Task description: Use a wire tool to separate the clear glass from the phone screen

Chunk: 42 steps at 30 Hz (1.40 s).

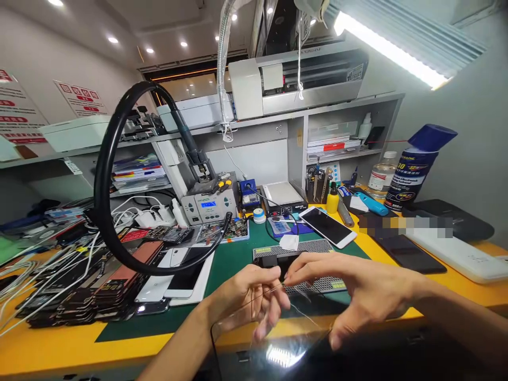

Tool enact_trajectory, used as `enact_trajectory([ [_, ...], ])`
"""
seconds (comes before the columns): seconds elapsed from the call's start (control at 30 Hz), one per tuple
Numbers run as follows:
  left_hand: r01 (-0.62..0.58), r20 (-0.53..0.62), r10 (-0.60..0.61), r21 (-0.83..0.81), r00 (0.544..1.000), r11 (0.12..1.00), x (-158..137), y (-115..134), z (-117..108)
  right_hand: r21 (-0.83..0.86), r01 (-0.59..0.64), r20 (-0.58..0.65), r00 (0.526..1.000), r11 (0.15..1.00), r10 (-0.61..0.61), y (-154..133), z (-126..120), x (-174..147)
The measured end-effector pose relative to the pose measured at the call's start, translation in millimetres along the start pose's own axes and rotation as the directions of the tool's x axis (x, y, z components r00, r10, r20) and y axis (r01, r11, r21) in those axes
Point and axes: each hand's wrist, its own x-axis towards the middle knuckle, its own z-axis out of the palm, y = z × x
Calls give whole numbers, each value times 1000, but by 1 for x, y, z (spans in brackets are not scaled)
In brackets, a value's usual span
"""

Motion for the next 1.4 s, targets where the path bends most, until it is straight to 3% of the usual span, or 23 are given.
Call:
enact_trajectory([
  [0.13,-86,-93,82,-42,992,995,-6,-8,-10,321,-30,-153,985,947,83,13,1,-12],
  [0.2,-177,-154,171,-27,973,984,-11,-9,-14,483,-3,-286,945,876,160,19,-6,-17],
  [0.3,-268,-174,267,18,948,963,-16,-4,-16,560,37,-515,798,828,313,25,-28,-23],
  [0.37,-320,-172,324,48,930,946,-15,5,-16,561,21,-602,696,828,391,31,-48,-21],
  [0.5,-419,-169,433,112,885,901,2,27,-18,572,-109,-673,505,813,541,47,-92,-5],
  [0.63,-526,-230,541,128,809,841,26,38,-31,595,-220,-676,384,773,629,58,-122,19],
  [0.8,-569,-302,576,120,760,813,33,32,-49,649,-281,-623,336,707,706,63,-137,42],
  [0.97,-577,-301,580,111,757,809,21,26,-55,706,-321,-542,328,632,773,69,-142,58],
  [1.27,-574,-278,576,96,769,813,18,24,-52,745,-403,-488,214,531,846,84,-162,66],
  [1.4,-572,-271,573,92,773,815,18,24,-52,743,-421,-485,197,520,852,89,-166,66],
])
